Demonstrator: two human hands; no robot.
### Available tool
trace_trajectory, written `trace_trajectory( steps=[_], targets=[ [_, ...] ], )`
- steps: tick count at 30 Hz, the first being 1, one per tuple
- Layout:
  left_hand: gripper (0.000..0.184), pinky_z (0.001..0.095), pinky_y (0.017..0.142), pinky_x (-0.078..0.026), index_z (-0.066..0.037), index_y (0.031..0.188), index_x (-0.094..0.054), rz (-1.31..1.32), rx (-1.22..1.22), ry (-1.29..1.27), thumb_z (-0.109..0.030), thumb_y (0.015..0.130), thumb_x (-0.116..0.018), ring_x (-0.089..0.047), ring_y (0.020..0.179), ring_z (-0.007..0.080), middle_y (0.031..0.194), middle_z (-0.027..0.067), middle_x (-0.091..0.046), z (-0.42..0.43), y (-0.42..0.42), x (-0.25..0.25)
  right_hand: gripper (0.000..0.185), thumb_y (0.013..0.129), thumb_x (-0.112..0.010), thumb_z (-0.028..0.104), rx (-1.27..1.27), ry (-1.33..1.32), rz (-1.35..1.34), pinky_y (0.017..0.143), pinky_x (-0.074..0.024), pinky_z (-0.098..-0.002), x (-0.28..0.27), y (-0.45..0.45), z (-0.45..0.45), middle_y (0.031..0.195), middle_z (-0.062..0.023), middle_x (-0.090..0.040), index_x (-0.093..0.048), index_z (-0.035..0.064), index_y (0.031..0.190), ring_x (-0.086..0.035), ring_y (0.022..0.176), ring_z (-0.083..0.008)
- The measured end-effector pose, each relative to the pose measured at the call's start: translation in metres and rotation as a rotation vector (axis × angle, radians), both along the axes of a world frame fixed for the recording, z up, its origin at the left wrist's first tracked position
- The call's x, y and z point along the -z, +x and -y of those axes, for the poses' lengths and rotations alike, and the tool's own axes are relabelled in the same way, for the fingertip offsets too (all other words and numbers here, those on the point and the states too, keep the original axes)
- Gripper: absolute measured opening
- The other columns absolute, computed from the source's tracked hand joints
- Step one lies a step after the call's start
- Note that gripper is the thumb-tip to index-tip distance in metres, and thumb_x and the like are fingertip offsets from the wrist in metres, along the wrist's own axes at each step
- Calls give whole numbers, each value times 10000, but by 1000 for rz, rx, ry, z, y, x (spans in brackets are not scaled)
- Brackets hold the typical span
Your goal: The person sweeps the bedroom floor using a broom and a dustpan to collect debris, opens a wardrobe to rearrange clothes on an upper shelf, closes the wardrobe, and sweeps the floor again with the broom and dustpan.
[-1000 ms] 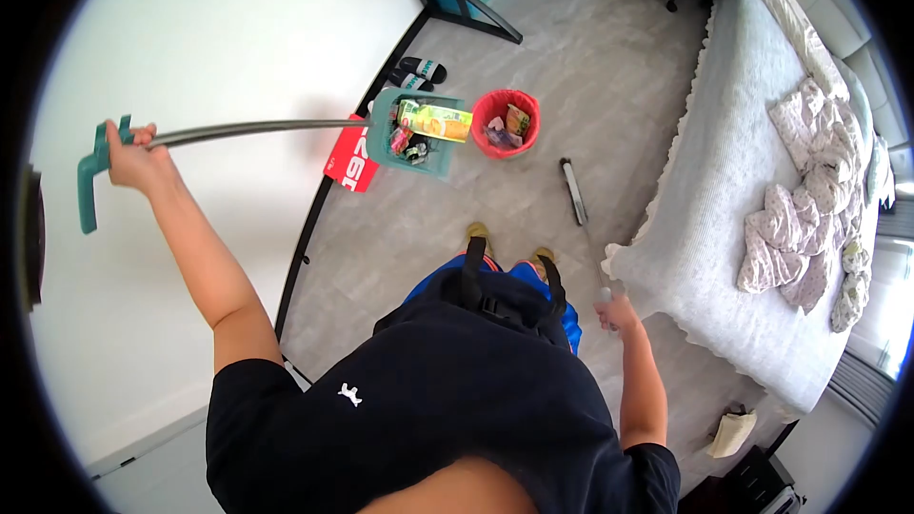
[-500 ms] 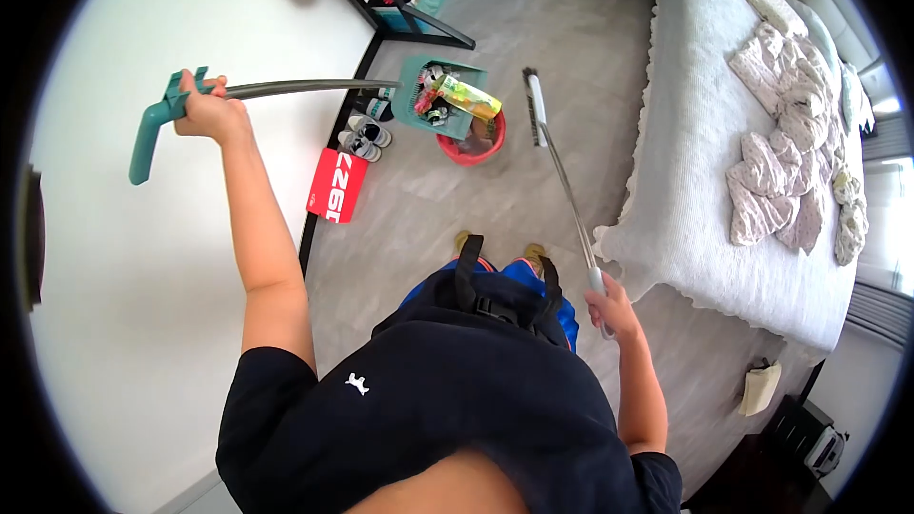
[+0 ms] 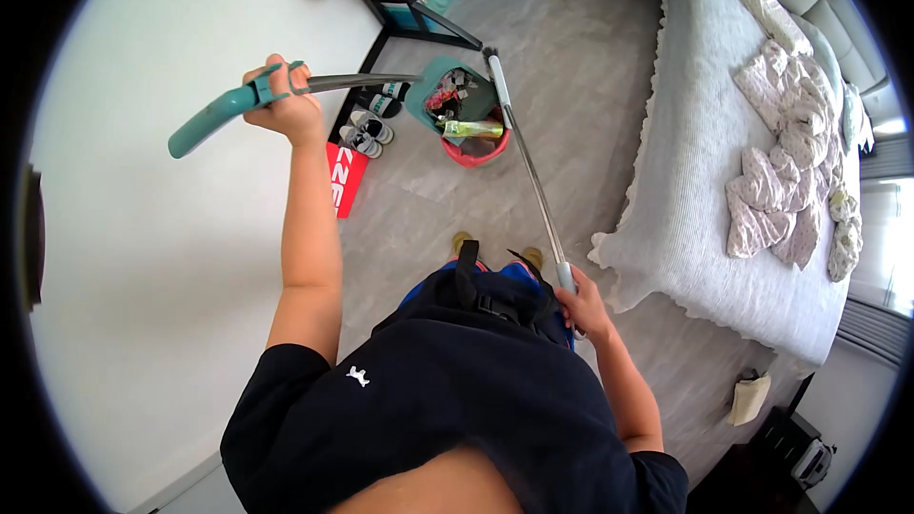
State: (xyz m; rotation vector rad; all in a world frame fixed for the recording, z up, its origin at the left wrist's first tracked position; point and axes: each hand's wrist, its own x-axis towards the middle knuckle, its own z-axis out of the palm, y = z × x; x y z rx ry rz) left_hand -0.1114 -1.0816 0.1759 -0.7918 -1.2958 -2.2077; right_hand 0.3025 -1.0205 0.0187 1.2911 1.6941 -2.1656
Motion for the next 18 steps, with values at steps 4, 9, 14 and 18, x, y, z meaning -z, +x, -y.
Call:
trace_trajectory(
  steps=[4, 9, 14, 18],
  targets=[
    [211, 224, 397, -405, -8, 630, -410, -37, -43, -3, -78, 736, -578, -423, 385, 97, 465, 62, -445, 9, 14, 18, 360, 752, -488, 34, -4, 62, 0, 334, -358, -224, 1, -6, 4, 551, -14, -441, -409, -5, 1101, -424, 407, -77],
    [197, 221, 375, -356, -2, 667, -416, -64, -136, 87, -110, 739, -563, -362, 371, 87, 476, 72, -442, 35, 25, 31, 345, 751, -486, 26, -20, 78, 19, 335, -358, -226, 6, -11, 3, 538, -20, -437, -414, -8, 1087, -420, 392, -84],
    [215, 249, 404, -349, -38, 643, -355, 40, -170, 128, -120, 764, -513, -305, 363, 93, 422, 26, -342, 66, 30, 27, 307, 743, -508, 51, -47, 214, -10, 356, -361, -233, 4, -19, 5, 568, -21, -441, -441, -3, 1037, -428, 429, -88],
    [207, 254, 421, -318, -53, 637, -340, 2, -81, 97, -102, 765, -494, -285, 371, 91, 415, 7, -312, 73, 34, 32, 245, 731, -519, 63, -93, 318, -95, 333, -354, -234, 1, -25, -1, 538, -17, -429, -448, 2, 957, -421, 406, -90]
  ],
)
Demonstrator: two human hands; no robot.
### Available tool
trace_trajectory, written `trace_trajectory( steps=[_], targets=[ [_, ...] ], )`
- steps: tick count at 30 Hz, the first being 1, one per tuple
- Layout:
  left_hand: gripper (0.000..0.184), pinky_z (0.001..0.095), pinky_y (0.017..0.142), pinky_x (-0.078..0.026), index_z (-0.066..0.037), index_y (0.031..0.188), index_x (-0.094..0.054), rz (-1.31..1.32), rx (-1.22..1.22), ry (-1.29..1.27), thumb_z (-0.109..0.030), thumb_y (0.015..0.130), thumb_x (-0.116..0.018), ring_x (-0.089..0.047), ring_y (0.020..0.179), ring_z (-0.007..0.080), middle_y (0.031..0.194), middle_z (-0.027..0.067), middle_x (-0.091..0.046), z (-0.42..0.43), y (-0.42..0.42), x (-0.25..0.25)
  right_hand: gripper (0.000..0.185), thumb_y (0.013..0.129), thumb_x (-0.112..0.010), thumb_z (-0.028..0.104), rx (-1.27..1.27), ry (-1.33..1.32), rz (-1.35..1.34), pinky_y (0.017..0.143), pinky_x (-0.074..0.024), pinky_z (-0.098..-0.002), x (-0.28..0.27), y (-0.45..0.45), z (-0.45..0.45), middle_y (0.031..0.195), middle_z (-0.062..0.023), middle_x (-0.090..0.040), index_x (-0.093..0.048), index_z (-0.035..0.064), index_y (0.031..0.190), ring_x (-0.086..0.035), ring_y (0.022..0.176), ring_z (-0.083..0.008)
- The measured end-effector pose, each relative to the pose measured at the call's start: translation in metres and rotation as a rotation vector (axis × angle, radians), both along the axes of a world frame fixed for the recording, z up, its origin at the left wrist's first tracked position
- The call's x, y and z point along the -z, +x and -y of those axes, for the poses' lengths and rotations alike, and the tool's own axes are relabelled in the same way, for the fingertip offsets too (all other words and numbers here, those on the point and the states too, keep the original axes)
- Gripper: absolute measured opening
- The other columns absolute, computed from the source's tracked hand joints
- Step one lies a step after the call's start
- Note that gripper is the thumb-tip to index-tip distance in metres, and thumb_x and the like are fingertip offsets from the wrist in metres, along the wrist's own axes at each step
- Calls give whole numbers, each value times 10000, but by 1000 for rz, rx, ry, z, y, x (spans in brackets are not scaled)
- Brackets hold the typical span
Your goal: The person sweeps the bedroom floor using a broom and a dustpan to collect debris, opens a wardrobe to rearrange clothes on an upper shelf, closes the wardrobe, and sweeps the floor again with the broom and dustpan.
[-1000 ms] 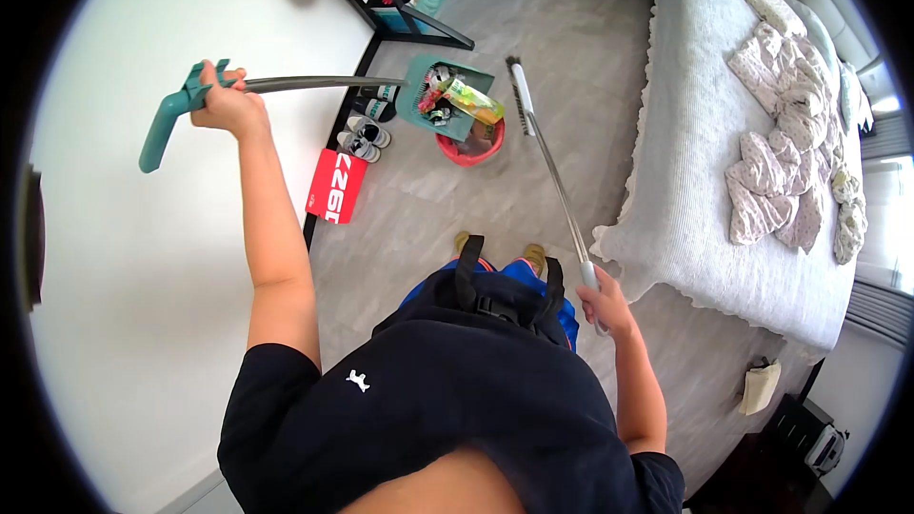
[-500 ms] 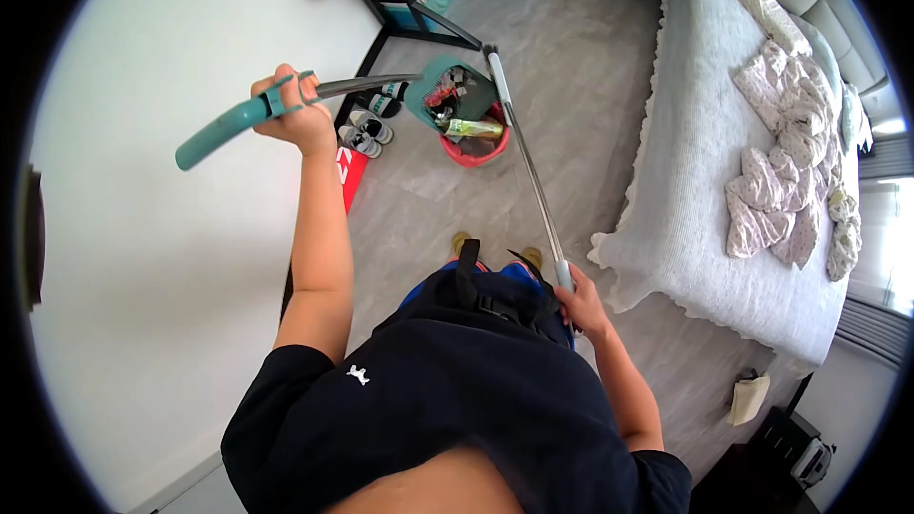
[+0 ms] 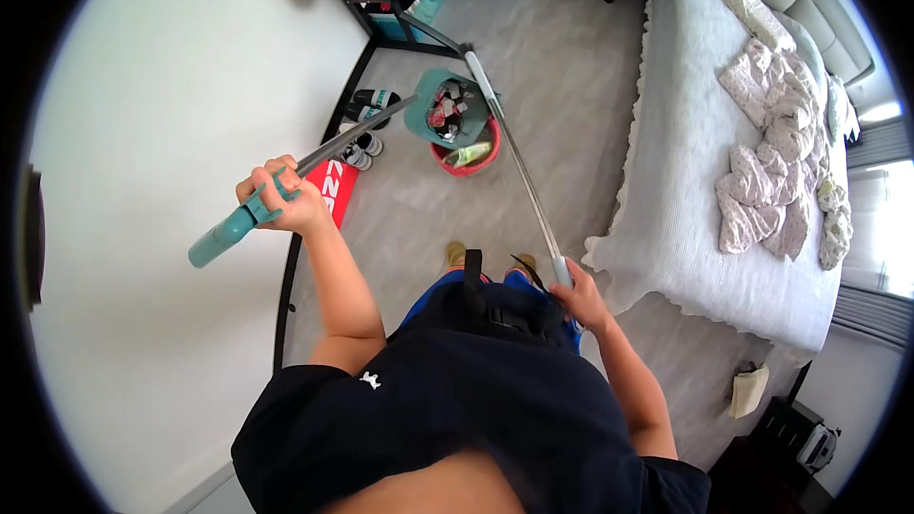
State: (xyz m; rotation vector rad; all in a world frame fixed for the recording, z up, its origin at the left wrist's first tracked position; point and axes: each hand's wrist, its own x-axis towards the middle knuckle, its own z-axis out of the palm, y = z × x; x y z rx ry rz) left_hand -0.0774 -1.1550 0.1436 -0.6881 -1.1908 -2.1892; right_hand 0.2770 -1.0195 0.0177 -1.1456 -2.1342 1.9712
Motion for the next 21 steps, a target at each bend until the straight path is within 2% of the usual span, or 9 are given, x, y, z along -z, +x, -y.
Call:
trace_trajectory(
  steps=[2, 5, 9, 11, 14, 17, 19, 20, 21],
  targets=[
    [205, 249, 415, -299, -58, 636, -333, 36, -15, 45, -94, 764, -490, -282, 373, 89, 414, 7, -313, 2, -2, 1, 269, 722, -526, 75, -20, -21, 16, 336, -352, -237, -5, 4, 1, 555, -17, -435, -449, 3, 969, -420, 431, -79],
    [202, 248, 414, -295, -59, 639, -327, 17, -25, 72, -86, 765, -482, -281, 375, 86, 412, 6, -309, 5, -12, 2, 314, 713, -529, 75, -66, 150, -26, 339, -357, -238, 5, 4, -1, 563, -21, -445, -448, 4, 1008, -425, 436, -76],
    [191, 264, 421, -316, -55, 650, -317, -51, 0, 70, -79, 765, -467, -292, 379, 96, 416, 14, -312, 16, -7, -1, 367, 707, -531, 71, -20, 33, 53, 340, -361, -236, -4, -2, -5, 546, -26, -448, -441, 9, 1057, -428, 406, -83],
    [183, 267, 421, -313, -54, 664, -307, 51, -15, 80, -76, 763, -459, -279, 387, 101, 418, 15, -295, 16, -13, -4, 390, 708, -527, 66, -3, -29, 130, 337, -359, -235, -20, 1, 1, 534, -26, -443, -431, 11, 1082, -426, 389, -87],
    [175, 265, 420, -302, -48, 680, -295, -73, 47, 8, -70, 760, -450, -276, 406, 104, 445, 12, -286, 19, -5, -12, 415, 720, -517, 61, -19, -151, 149, 335, -363, -235, -34, -4, -4, 525, -26, -440, -405, 7, 1116, -426, 377, -90],
    [161, 250, 418, -283, -44, 685, -286, 31, 61, 15, -50, 752, -432, -279, 425, 107, 477, 15, -271, 25, -1, -20, 412, 731, -505, 58, -12, -192, 142, 332, -365, -234, -31, 10, -7, 517, -26, -439, -393, 6, 1124, -428, 375, -90],
    [135, 230, 410, -245, -40, 689, -288, -86, 121, 53, -45, 755, -405, -266, 439, 107, 495, 17, -249, 34, 3, -23, 396, 735, -502, 57, -12, -149, 163, 331, -365, -235, -46, 7, -7, 508, -27, -438, -397, 2, 1112, -430, 372, -90],
    [144, 234, 414, -241, -47, 682, -286, -112, -27, -11, -48, 755, -410, -261, 439, 104, 493, 12, -251, 29, -2, -19, 388, 737, -500, 56, -15, -139, 183, 331, -365, -236, -52, 8, -4, 503, -28, -437, -399, 1, 1106, -432, 371, -91],
    [153, 238, 417, -239, -54, 676, -284, -107, -42, -40, -50, 755, -415, -258, 438, 101, 490, 9, -253, 32, 1, -15, 385, 736, -501, 55, -11, -155, 191, 330, -365, -236, -50, 12, -1, 499, -28, -436, -399, -1, 1103, -432, 370, -91]
  ],
)
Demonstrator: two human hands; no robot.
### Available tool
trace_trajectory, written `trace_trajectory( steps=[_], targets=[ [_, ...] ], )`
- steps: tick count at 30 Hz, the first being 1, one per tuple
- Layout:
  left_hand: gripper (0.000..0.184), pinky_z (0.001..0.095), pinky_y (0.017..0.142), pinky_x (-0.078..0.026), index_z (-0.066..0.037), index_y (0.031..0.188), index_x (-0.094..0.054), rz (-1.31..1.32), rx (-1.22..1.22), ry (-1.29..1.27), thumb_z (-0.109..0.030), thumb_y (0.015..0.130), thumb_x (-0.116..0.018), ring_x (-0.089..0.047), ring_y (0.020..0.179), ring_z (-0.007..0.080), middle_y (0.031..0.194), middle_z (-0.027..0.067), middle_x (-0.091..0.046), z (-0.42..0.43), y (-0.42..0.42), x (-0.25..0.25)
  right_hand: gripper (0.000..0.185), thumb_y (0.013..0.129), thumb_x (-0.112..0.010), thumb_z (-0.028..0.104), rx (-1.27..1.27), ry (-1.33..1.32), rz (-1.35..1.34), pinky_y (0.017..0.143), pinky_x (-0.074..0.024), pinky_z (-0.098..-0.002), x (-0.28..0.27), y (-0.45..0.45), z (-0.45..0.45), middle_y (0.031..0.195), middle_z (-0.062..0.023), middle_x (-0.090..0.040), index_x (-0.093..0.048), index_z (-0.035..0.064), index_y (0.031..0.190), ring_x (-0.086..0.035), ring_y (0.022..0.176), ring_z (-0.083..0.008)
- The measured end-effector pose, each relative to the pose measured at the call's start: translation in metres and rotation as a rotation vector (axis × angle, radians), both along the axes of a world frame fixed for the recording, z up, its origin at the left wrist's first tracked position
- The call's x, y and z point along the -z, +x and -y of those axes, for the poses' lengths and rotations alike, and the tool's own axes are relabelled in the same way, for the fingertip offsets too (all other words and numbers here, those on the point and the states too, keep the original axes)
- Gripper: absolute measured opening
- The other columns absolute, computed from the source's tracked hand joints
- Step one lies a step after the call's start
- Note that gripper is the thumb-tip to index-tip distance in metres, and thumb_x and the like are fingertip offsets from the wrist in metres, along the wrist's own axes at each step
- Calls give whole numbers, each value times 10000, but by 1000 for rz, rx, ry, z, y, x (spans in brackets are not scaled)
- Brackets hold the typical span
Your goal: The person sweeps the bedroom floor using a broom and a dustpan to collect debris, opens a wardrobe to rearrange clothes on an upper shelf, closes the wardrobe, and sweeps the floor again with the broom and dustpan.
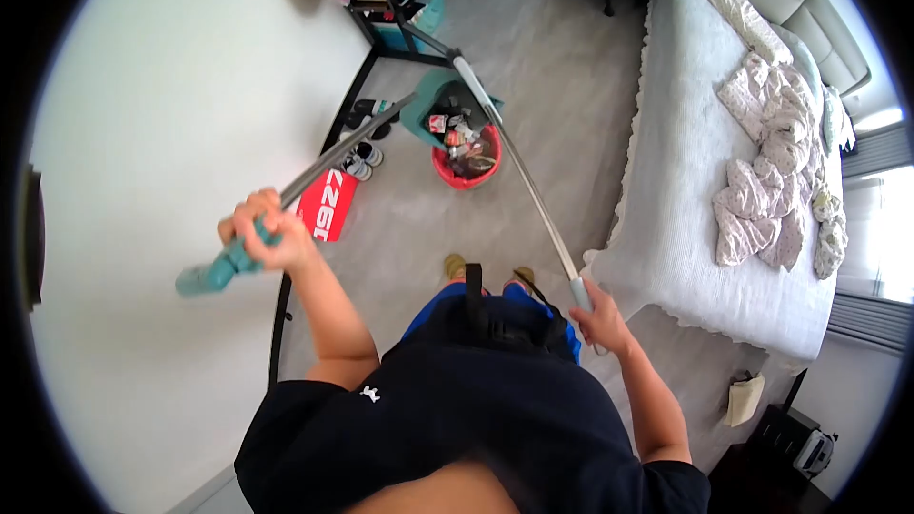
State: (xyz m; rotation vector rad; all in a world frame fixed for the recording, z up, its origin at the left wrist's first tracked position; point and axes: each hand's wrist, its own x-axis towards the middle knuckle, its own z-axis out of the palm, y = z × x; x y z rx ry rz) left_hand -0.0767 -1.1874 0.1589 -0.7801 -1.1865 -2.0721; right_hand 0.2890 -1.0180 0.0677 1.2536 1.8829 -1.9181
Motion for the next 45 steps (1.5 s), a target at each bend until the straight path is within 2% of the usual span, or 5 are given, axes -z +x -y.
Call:
trace_trajectory(
  steps=[7, 23, 36, 41, 45],
  targets=[
    [184, 255, 426, -239, -72, 644, -274, -12, 288, 79, -52, 740, -431, -262, 412, 96, 462, 14, -310, -6, 5, -6, 336, 736, -495, 41, 3, -9, -39, 326, -360, -225, 5, -2, -4, 496, -23, -438, -417, -8, 1059, -437, 368, -87],
    [94, 261, 433, -267, -53, 667, -334, -282, 450, -184, 0, 715, -396, -275, 418, 93, 497, 28, -354, -22, 39, -15, 268, 747, -493, 37, 77, -67, -103, 336, -365, -217, 2, 4, 9, 505, -9, -438, -439, 13, 1008, -436, 385, -75],
    [110, 253, 434, -261, -48, 662, -356, -232, 490, -202, 40, 708, -404, -287, 425, 98, 499, 30, -380, -28, 47, -4, 401, 765, -435, 19, 97, -111, -116, 347, -374, -224, 13, 10, 21, 560, -9, -423, -377, 19, 1162, -437, 417, -77],
    [175, 295, 414, -378, 1, 651, -433, -269, 473, -201, -50, 731, -579, -392, 419, 140, 507, 61, -436, -25, 48, -6, 399, 758, -428, 9, 82, -97, -113, 353, -379, -223, 13, 9, 19, 553, -9, -418, -379, 17, 1154, -441, 417, -79],
    [139, 285, 413, -346, -7, 646, -404, -271, 514, -187, -8, 714, -526, -365, 420, 135, 501, 61, -417, -26, 45, -10, 368, 759, -449, 22, 71, -115, -143, 354, -381, -226, 13, 6, 16, 550, -6, -422, -392, 12, 1122, -437, 408, -79]
  ],
)
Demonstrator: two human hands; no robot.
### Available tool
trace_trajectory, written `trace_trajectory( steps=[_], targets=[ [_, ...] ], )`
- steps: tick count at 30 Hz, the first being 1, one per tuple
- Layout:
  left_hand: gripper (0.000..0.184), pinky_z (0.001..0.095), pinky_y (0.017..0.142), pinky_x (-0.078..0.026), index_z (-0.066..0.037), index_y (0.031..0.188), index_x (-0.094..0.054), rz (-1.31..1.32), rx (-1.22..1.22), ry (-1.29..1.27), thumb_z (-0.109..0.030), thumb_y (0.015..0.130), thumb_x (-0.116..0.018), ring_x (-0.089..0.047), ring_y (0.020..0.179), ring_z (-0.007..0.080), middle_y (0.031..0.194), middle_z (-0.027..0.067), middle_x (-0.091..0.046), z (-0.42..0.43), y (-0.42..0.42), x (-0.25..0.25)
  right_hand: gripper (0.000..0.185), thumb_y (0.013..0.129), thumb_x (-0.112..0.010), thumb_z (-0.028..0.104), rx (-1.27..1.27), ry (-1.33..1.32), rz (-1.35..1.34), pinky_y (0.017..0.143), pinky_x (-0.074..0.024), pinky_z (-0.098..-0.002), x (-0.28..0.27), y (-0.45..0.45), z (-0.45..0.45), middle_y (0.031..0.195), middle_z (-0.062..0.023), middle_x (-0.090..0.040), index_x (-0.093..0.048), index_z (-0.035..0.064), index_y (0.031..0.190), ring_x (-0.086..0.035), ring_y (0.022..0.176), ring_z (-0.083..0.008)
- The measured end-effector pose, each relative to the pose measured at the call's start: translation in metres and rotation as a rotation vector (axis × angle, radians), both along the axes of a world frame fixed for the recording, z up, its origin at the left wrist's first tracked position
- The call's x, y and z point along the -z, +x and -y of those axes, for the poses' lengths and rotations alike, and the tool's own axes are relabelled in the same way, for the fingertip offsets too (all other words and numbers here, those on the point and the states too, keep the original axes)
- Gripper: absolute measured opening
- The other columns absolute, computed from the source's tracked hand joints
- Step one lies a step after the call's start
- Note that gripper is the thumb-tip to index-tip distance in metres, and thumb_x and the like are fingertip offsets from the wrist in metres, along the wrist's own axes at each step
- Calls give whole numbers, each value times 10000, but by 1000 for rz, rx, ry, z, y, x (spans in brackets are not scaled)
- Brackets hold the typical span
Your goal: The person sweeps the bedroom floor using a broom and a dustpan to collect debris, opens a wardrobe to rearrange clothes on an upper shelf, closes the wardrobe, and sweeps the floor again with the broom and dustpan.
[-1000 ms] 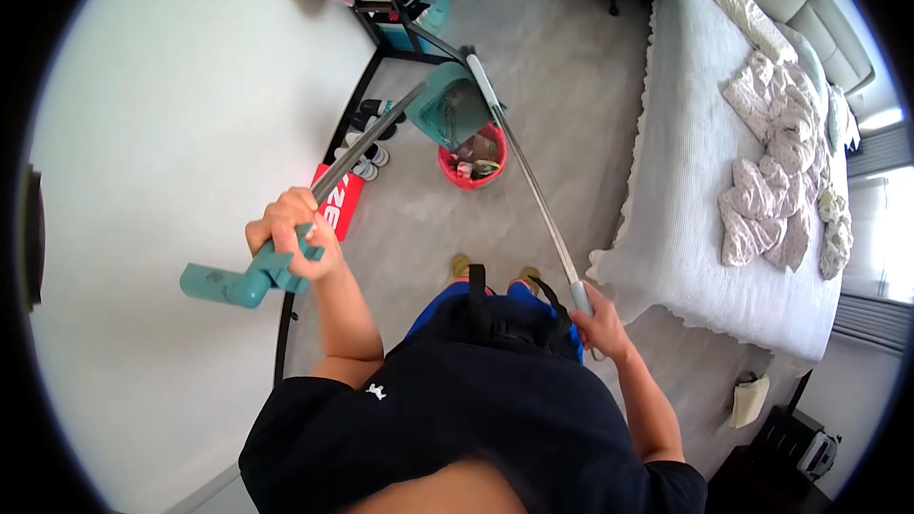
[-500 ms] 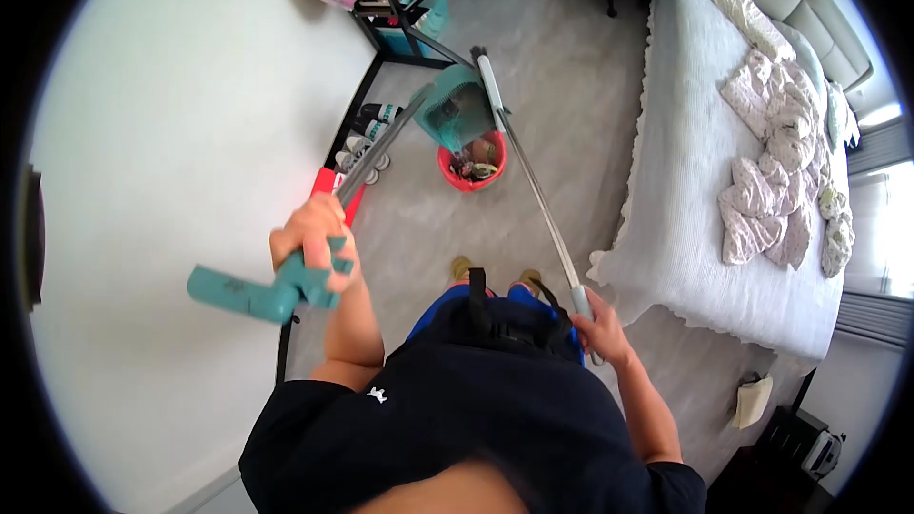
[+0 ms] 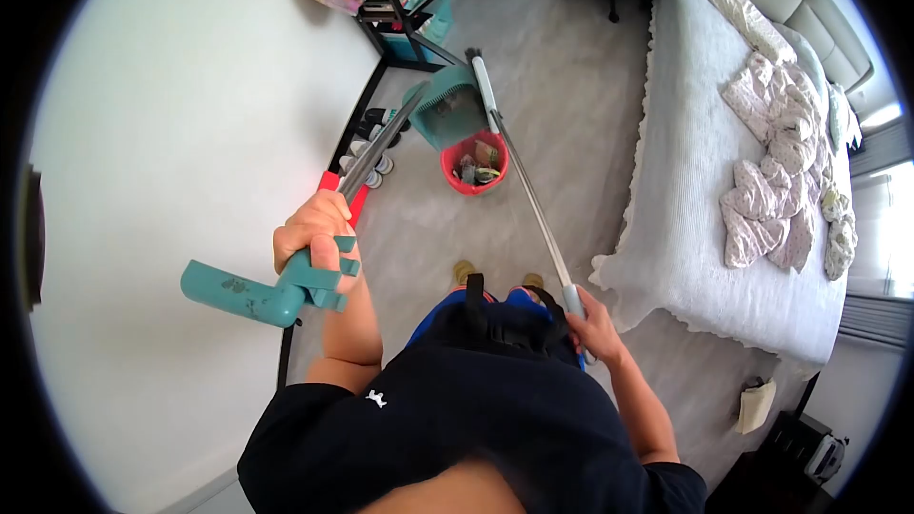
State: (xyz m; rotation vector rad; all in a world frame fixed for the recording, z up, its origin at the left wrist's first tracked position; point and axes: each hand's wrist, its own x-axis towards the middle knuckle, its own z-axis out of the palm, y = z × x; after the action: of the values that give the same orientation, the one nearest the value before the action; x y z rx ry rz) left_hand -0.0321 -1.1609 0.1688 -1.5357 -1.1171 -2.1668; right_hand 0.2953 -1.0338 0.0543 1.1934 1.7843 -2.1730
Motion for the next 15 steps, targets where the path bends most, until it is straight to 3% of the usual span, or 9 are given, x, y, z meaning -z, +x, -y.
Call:
trace_trajectory(
  steps=[3, 4, 7, 11, 15],
  targets=[
    [146, 254, 421, -257, -50, 630, -330, 91, -49, 53, 85, 670, -368, -283, 416, 106, 478, 37, -356, -6, 4, 5, 344, 758, -456, 31, -19, 50, -3, 353, -380, -226, -4, -1, -1, 541, -7, -426, -400, 7, 1096, -433, 401, -76],
    [168, 254, 416, -248, -71, 632, -302, 11, -38, -3, 76, 679, -371, -253, 409, 98, 469, 26, -333, 1, 3, -3, 343, 756, -461, 31, -11, 43, -18, 351, -376, -222, -3, -7, -7, 536, -7, -427, -402, 3, 1092, -430, 399, -75],
    [168, 253, 412, -235, -75, 626, -302, 112, -132, 56, 53, 693, -388, -233, 399, 92, 450, 21, -318, -4, -8, -11, 341, 749, -475, 32, 22, -29, -20, 345, -366, -212, 0, 3, -3, 523, -9, -430, -407, -8, 1081, -423, 393, -73],
    [232, 277, 443, -315, -70, 585, -315, 473, -477, 312, -39, 717, -503, -259, 376, 94, 422, 3, -296, -19, -37, -17, 340, 750, -483, 32, 47, -80, -30, 336, -354, -211, -8, 0, -3, 525, 2, -416, -410, -11, 1080, -403, 389, -66],
    [262, 280, 441, -333, -67, 523, -329, 715, -706, 299, -47, 709, -513, -247, 378, 107, 450, 11, -293, -8, -79, -23, 330, 758, -479, 44, 95, -211, -60, 325, -331, -207, -13, 11, -1, 543, -2, -408, -410, -3, 1078, -390, 390, -63]
  ],
)
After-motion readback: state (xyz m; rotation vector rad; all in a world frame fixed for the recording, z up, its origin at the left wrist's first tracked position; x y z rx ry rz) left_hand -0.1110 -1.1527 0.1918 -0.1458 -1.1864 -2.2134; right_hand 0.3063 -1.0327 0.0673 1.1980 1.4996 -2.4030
